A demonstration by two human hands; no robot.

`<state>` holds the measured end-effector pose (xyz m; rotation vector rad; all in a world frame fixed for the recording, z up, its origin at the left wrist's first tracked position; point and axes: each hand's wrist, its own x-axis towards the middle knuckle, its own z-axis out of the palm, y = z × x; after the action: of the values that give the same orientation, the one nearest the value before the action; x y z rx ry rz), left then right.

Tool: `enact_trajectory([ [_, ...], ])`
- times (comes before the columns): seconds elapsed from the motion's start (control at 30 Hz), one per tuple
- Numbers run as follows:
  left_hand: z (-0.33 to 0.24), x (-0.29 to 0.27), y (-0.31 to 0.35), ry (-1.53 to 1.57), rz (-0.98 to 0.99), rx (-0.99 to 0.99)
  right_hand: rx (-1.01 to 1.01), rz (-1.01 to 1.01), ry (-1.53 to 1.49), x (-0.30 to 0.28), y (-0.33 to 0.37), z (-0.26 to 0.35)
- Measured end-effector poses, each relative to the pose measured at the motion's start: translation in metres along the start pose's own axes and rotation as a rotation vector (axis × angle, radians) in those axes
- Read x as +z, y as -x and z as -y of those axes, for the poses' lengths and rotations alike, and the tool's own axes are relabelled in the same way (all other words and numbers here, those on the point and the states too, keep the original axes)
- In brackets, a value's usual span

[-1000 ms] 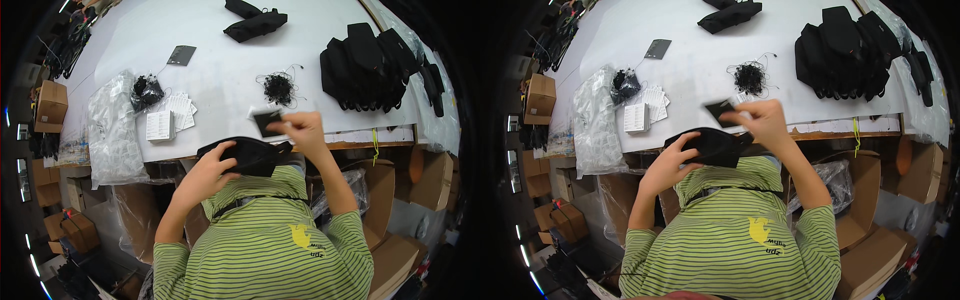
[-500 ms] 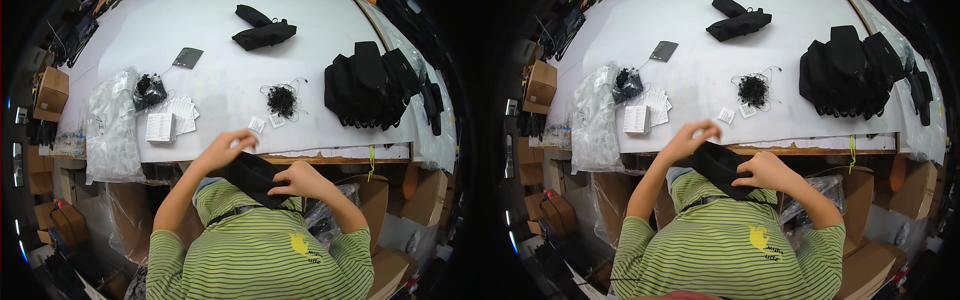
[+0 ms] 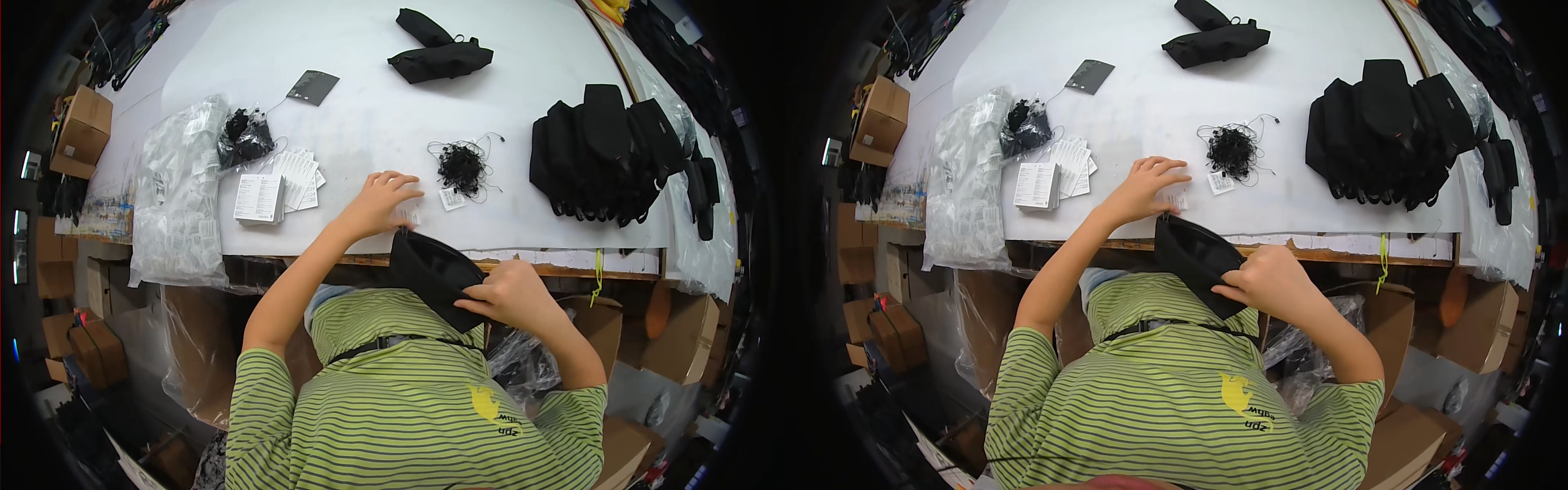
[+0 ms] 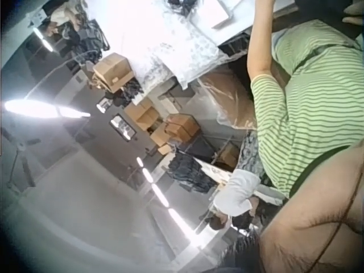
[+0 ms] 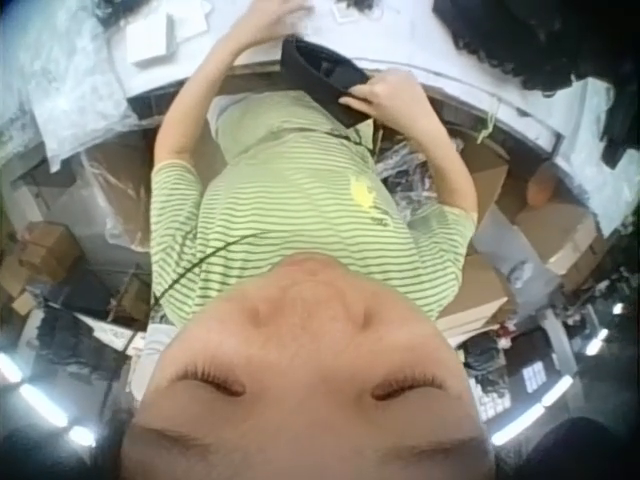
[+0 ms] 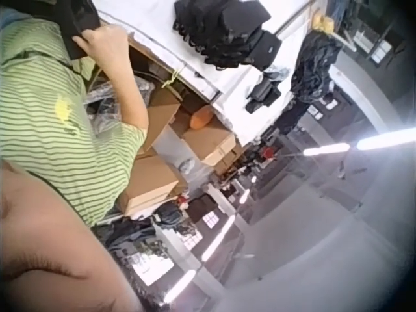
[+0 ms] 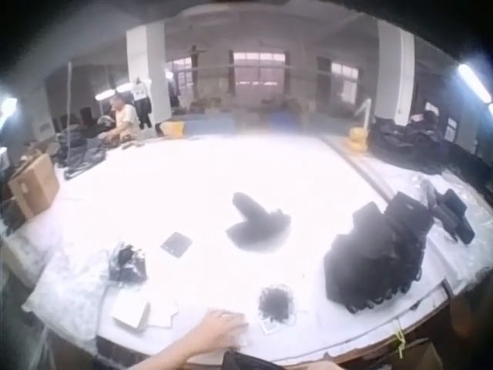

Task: Attach tags and labels to small black pouches or bags as part of a manufacturing process.

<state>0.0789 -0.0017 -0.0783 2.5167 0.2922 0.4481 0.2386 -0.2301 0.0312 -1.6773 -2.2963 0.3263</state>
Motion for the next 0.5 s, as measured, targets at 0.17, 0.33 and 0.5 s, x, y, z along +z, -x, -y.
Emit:
enact_trajectory([
  [0.17,0.002,0.0,0.014,0.028,0.019,-0.094,-0.052,0.103,0.032,0.005,0.003,0.005],
  [0.33,-0.051,-0.027,0.005,0.564,-0.253,-0.419,-0.018,0.14,0.1,-0.007,-0.001,-0.001],
  [0.5,-0.112,-0.059,0.006,0.024,-0.191,0.129,-0.078,-0.032,0.222,-0.04,-0.018,-0.001],
])
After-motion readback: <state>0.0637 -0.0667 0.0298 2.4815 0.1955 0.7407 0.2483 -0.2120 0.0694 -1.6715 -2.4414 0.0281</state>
